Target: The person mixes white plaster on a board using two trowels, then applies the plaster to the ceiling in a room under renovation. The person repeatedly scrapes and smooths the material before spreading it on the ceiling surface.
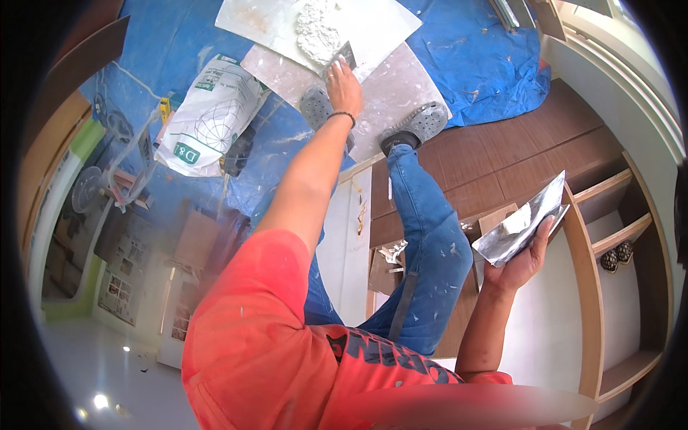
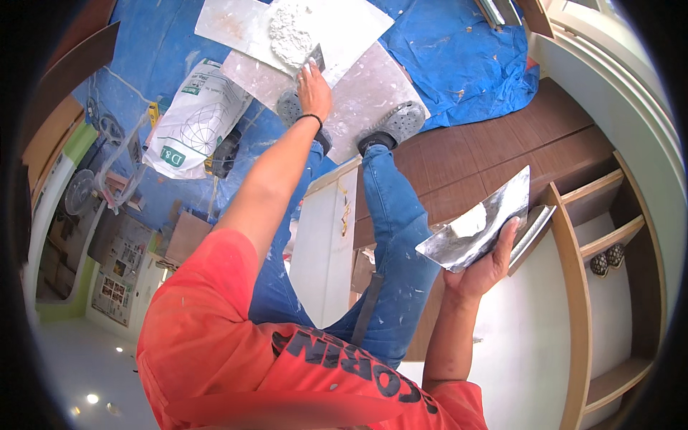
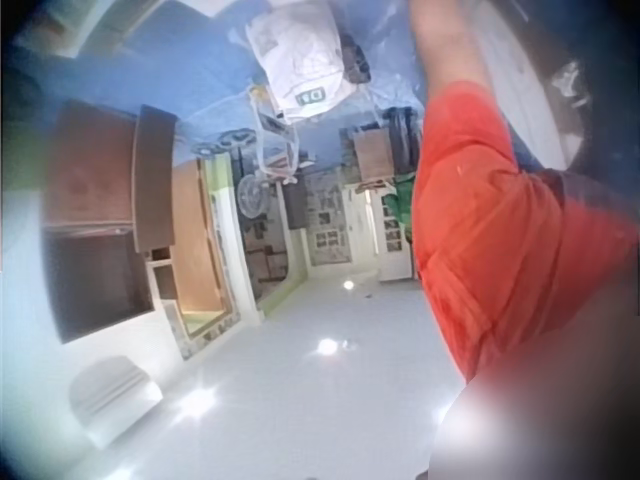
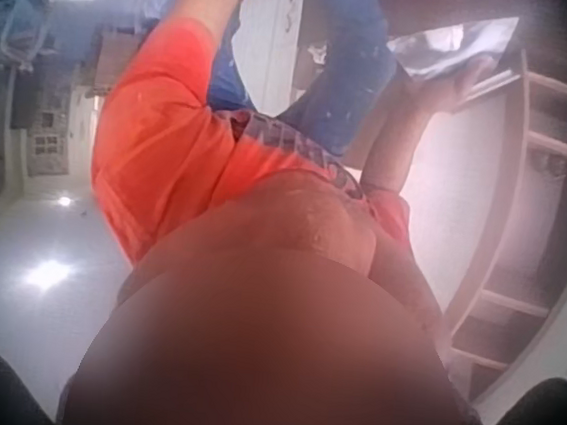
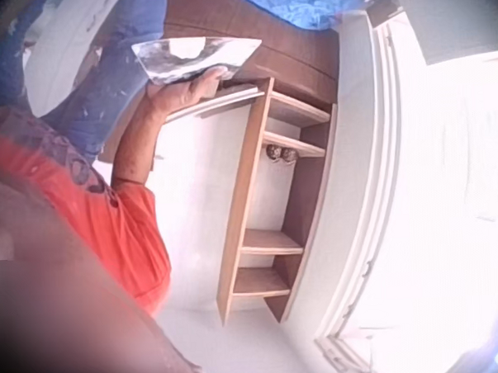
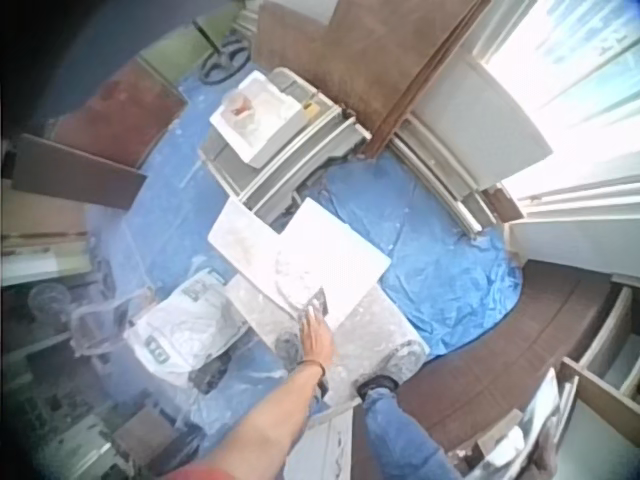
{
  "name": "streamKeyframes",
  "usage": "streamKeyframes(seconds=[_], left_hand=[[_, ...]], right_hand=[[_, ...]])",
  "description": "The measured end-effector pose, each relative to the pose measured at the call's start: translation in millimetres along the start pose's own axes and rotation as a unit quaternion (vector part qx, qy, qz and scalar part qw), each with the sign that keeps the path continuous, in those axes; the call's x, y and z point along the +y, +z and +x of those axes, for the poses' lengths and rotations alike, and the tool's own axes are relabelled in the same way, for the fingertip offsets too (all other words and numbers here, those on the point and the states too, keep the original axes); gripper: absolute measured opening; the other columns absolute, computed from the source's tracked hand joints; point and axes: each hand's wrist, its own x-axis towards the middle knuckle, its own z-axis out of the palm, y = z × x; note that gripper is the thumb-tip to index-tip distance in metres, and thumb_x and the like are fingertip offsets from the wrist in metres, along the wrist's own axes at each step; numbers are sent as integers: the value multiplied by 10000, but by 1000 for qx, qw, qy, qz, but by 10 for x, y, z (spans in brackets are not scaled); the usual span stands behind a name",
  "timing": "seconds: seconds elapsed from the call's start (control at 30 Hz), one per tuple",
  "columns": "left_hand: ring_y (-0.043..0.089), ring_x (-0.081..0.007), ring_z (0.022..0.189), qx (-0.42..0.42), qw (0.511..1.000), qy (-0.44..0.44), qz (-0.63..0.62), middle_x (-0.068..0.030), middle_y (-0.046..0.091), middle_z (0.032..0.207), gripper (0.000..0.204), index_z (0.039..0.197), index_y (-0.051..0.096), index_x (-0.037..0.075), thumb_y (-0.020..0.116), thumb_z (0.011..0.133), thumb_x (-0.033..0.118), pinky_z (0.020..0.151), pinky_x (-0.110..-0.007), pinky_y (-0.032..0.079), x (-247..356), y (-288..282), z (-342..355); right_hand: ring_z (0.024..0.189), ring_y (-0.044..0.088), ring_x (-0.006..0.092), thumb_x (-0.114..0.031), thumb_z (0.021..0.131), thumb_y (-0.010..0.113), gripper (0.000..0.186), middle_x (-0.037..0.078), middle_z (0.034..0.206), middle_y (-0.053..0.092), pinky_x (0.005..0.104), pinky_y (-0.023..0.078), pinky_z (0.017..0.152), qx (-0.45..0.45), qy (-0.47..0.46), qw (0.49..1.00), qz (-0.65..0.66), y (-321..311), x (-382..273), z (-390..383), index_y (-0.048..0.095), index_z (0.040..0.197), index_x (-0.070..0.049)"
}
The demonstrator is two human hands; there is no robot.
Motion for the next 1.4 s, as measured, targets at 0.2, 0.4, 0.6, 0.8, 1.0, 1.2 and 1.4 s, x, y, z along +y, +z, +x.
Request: streamKeyframes(seconds=[0.2, 0.4, 0.6, 0.8, 1.0, 1.2, 1.4], left_hand=[[526, -373, 1254, -25, 994, 61, 84, -179, 501, 1402, 554, 1519, 392, -51, 500, 1004, 122, 1021, -454, 513, 52, 416, 166], [532, -376, 1266, -74, 989, 109, 67, -182, 518, 1374, 496, 1467, 472, -40, 497, 995, 112, 1014, -465, 517, 82, 458, 118], [587, -430, 1193, -86, 986, 119, -77, -256, 576, 1309, 418, 1372, 554, -24, 486, 966, 47, 1012, -476, 514, -89, -434, 20], [556, -453, 1213, -17, 950, 137, -279, -250, 590, 1305, 384, 1349, 601, 46, 512, 976, 23, 1009, -487, 483, -411, -1488, -249], [580, -420, 1224, 48, 928, 175, -327, -224, 608, 1308, 366, 1335, 597, -3, 543, 973, -11, 1033, -440, 481, -476, -2535, -755], [597, -420, 1191, 117, 927, 182, -306, -237, 627, 1269, 349, 1322, 597, -13, 552, 980, 43, 1009, -443, 487, -416, -2674, -894], [650, -452, 995, 70, 891, -28, -448, -256, 695, 1067, 274, 1203, 629, -57, 573, 1001, 120, 887, -453, 502, -308, -1894, -369]], right_hand=[[893, 676, 168, -352, 1057, 581, 382, 48, 1063, 672, 320, 571, 765, 38, 4, 999, -15, 25, 118, 91, 573, 1332, -87], [896, 676, 163, -344, 1064, 570, 368, 48, 1066, 675, 320, 571, 761, 8, 9, 1000, -5, 64, 129, 93, 582, 1318, -79], [990, 692, 182, -353, 1086, 514, 373, 66, 1147, 687, 354, 583, 855, -56, 4, 998, 12, 88, -48, -187, 583, 1308, -62], [1009, 708, 195, -351, 1077, 537, 356, 68, 1172, 699, 364, 596, 850, -127, 47, 989, 57, 341, -238, -522, 597, 1294, -76], [1084, 693, 229, -297, 1067, 564, 392, 91, 1238, 668, 396, 592, 919, -181, 8, 982, 60, 567, -359, -775, 530, 1361, -40], [1141, 666, 205, -288, 1078, 534, 382, 81, 1300, 653, 384, 558, 975, -189, -8, 982, 26, 675, -403, -859, 546, 1378, -52], [1081, 688, 225, -289, 1063, 569, 375, 96, 1234, 656, 415, 599, 903, -192, 25, 981, 30, 567, -118, -601, 519, 1363, -70]])
